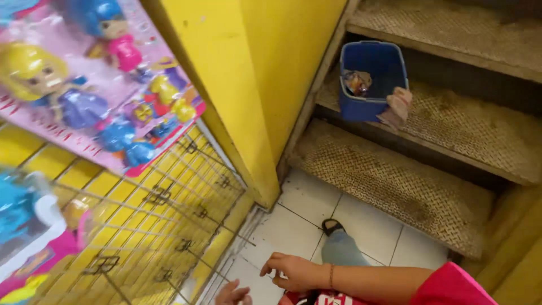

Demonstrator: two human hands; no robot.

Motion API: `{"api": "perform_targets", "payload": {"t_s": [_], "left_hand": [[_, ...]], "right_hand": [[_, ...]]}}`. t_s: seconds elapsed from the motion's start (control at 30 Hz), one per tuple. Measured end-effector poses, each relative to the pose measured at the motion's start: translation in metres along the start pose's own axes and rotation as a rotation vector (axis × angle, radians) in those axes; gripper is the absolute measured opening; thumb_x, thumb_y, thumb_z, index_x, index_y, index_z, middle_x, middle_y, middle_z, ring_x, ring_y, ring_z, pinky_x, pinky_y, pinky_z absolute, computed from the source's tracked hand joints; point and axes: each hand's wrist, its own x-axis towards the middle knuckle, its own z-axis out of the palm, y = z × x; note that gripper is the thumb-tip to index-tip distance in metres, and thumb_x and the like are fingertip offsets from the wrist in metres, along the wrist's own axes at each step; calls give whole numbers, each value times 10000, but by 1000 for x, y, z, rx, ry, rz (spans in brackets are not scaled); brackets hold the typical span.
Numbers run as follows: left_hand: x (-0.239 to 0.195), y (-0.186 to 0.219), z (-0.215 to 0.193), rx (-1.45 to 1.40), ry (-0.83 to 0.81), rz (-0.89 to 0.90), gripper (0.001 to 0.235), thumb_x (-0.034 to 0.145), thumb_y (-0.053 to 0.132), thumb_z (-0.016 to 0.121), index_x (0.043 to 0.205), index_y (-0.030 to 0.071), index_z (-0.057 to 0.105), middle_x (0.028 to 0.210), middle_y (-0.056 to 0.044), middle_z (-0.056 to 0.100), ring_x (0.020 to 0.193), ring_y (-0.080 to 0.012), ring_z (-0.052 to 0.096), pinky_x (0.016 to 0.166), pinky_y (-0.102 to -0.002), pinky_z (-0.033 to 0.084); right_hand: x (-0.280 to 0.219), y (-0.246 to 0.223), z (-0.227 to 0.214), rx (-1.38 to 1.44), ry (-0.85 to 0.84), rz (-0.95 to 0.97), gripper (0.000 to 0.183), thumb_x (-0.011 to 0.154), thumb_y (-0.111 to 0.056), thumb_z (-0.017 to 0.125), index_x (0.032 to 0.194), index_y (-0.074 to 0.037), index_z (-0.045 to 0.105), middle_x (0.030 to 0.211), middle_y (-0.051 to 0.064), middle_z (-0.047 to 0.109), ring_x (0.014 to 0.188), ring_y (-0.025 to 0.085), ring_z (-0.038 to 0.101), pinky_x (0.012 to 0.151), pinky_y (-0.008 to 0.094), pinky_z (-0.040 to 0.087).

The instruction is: Taking toy packages from a basket and hanging them on a display grid wall.

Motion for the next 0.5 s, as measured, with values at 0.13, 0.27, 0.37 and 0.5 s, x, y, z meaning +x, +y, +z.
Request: {"api": "perform_targets", "payload": {"t_s": [0.13,0.27,0.37,0.5], "left_hand": [[-14,9,67,-171,-313,-407,414,751,75,765,1144,9,655,869,-147,772,755,-237,786,700,-393,638],[32,34,98,-253,-315,-512,427,767,36,742,1177,14,627,973,-175,772,823,-255,816,729,-378,662],[111,23,94,-206,-168,-384,425,816,72,736,1221,31,612,1030,-178,723,854,-250,805,775,-381,643],[186,-43,96,-148,-180,-383,450,816,102,730,1240,30,596,1062,-188,691,890,-264,762,799,-394,607]], "right_hand": [[9,1,-55,-22,139,-128,269,902,6,620,1118,-113,725,1086,94,644,920,267,670,794,377,562],[23,37,-147,-42,250,-210,267,883,53,604,1066,-95,730,1062,94,657,944,277,672,793,375,561],[34,83,-229,-77,429,-181,263,862,71,594,1032,-80,725,1038,87,674,973,289,668,755,368,559],[47,175,-346,-121,607,-8,208,888,33,604,1018,-71,729,1041,84,667,917,259,668,746,349,551]]}}
